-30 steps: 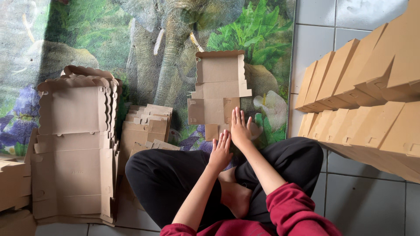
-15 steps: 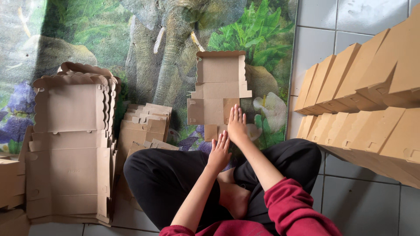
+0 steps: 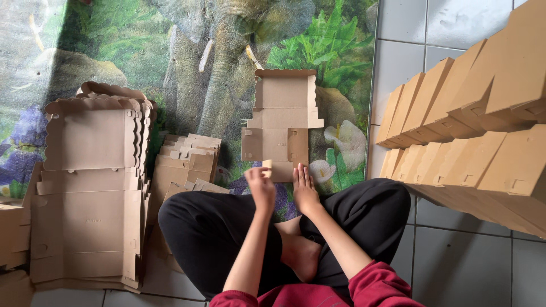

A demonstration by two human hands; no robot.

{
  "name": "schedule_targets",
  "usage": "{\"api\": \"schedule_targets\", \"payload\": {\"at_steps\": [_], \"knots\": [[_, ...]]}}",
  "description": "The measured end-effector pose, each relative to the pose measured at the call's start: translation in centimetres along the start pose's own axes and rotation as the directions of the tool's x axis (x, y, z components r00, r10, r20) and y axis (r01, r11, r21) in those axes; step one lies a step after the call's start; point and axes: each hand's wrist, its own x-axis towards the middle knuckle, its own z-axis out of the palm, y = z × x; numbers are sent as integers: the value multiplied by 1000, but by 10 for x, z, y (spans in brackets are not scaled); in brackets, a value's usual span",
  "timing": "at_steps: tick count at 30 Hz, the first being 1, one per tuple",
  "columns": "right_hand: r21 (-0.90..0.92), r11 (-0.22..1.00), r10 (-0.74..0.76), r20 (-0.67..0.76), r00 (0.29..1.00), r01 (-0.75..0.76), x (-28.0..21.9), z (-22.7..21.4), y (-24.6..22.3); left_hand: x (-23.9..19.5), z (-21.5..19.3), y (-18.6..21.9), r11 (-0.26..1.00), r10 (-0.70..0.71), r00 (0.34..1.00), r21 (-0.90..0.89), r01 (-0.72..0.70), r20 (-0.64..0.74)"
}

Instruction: The person sits on the floor and assembles flat-packed cardboard boxes by hand. They fold the sides and tuck the tabs into slots to form the box structure, then place the completed boxes into a stack.

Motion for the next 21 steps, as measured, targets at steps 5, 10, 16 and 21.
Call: {"api": "schedule_targets", "payload": {"at_steps": [5, 10, 16, 21], "knots": [[60, 998, -5, 27, 1000, 3, 1, 1, 1, 34, -12, -8, 812, -472, 880, -413, 412, -49], [80, 997, -4, 29, 1000, 2, 4, 3, 2, 52, -12, 0, 747, -567, 821, -375, 548, 70], [162, 986, -31, -3, 1000, 31, 9, 12, 6, 30, -33, 69, 946, -218, 908, -151, 287, 357], [125, 991, -42, 14, 999, 39, -2, -8, 4, 11, -12, 37, 733, -157, 696, 555, -393, 700]]}}
